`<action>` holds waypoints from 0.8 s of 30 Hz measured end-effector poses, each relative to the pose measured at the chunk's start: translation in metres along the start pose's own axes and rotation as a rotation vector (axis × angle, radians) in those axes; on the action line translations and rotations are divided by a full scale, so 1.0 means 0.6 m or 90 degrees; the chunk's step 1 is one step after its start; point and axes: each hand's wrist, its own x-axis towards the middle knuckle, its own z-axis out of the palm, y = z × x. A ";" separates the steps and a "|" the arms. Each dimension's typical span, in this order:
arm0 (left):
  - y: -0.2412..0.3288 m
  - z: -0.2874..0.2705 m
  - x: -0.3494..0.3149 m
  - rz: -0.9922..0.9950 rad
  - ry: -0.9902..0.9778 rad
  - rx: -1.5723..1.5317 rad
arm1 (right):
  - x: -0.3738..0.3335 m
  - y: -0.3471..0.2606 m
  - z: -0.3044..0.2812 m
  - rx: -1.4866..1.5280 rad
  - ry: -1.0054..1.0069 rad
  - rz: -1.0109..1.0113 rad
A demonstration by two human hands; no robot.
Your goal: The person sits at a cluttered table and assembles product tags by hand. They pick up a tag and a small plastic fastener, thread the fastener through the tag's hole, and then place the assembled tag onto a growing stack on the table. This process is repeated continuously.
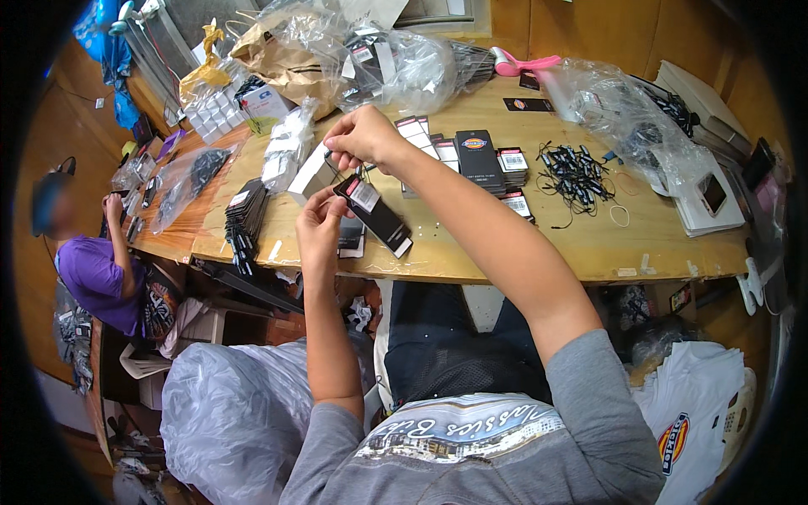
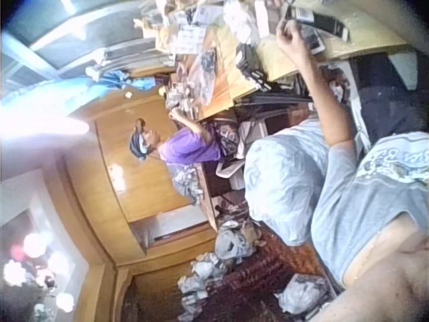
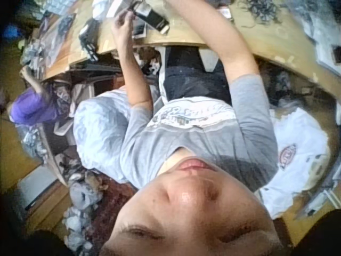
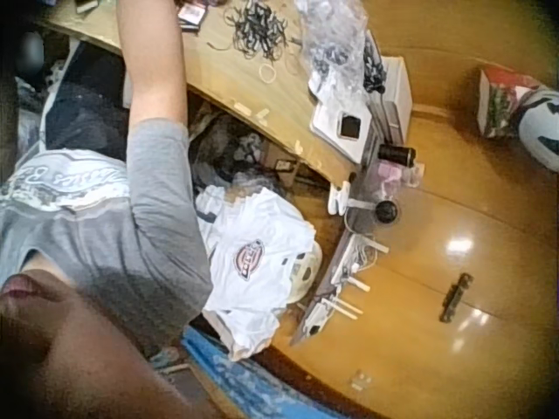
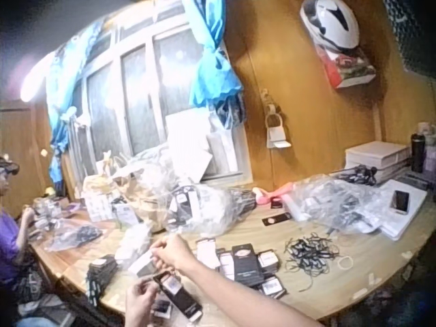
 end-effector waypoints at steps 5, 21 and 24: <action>-0.002 0.003 0.001 -0.010 0.076 -0.001 | -0.009 -0.022 0.001 0.005 -0.017 -0.006; 0.021 0.006 -0.010 0.030 0.086 -0.225 | -0.019 -0.061 -0.003 0.059 -0.089 0.008; 0.001 -0.011 -0.006 0.073 0.052 -0.082 | -0.014 -0.061 0.000 0.031 -0.083 0.016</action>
